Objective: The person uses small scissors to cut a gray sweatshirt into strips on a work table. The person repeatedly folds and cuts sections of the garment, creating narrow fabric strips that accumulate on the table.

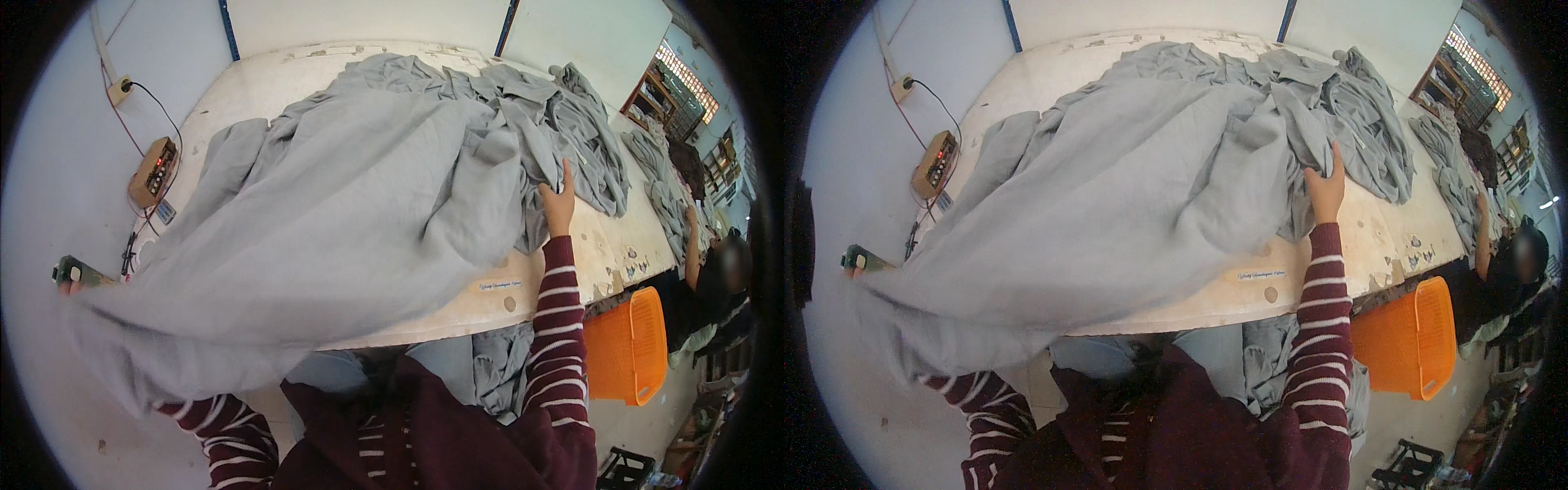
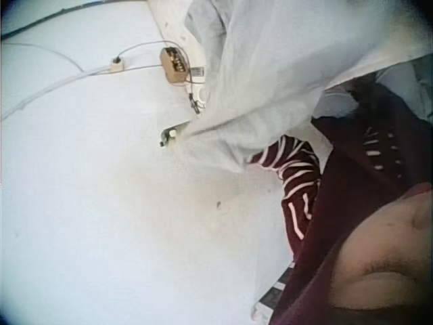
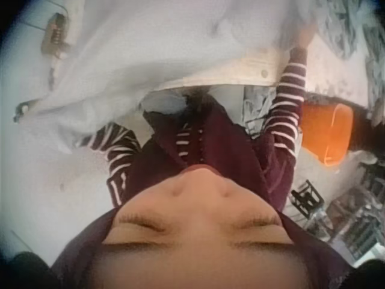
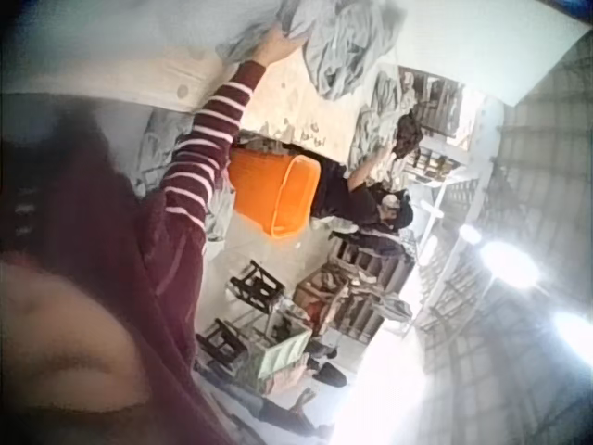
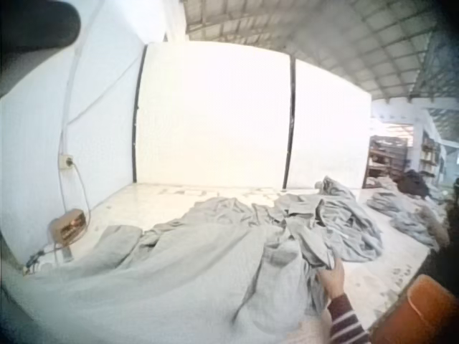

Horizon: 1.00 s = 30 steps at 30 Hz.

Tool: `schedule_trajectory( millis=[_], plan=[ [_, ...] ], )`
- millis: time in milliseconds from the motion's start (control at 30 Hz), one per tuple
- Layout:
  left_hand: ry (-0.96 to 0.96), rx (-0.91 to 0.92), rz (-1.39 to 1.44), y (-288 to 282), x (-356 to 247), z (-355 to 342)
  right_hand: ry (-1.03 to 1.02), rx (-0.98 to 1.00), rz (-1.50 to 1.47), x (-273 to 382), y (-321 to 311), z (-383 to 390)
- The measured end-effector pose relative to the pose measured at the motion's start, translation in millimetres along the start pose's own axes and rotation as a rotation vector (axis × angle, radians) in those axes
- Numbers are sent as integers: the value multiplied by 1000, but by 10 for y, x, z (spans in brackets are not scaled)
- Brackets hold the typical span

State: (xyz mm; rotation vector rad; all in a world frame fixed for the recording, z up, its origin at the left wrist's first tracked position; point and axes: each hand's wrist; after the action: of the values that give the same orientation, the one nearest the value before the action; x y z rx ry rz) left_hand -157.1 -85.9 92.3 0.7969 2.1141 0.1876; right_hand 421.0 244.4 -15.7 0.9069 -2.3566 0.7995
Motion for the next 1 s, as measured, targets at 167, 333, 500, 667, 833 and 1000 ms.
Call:
schedule_trajectory(
  millis=[167, 333, 500, 667, 833, 1000],
  plan=[
    [-95, 208, -234, 1039, 291, -20, 470, 181, -476, -48, 300, -124],
    [355, 933, -217, 1895, 376, 887, 179, 366, 137, 459, 619, -5],
    [-779, 1047, 223, 2153, 334, 1731, 209, 418, -563, 1770, 334, 749],
    [-744, 1221, 526, 1864, 357, 1873, 183, 708, -940, 2514, -169, 1794],
    [-1090, 1147, 629, 1467, 176, 2056, 365, 933, -1191, 2338, -233, 2140],
    [-1015, 1128, 698, 1374, 70, 2304, 456, 241, -982, 2229, -127, 2343]
  ],
)
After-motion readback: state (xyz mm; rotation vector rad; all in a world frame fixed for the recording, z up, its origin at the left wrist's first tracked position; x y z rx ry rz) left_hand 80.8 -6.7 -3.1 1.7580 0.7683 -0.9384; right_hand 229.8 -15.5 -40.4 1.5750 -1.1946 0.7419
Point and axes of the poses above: each hand's wrist, its own z-axis away from the middle knuckle, its own y-axis out of the palm, x = y × z, and after that the axes turned 3 degrees about z, right-handed
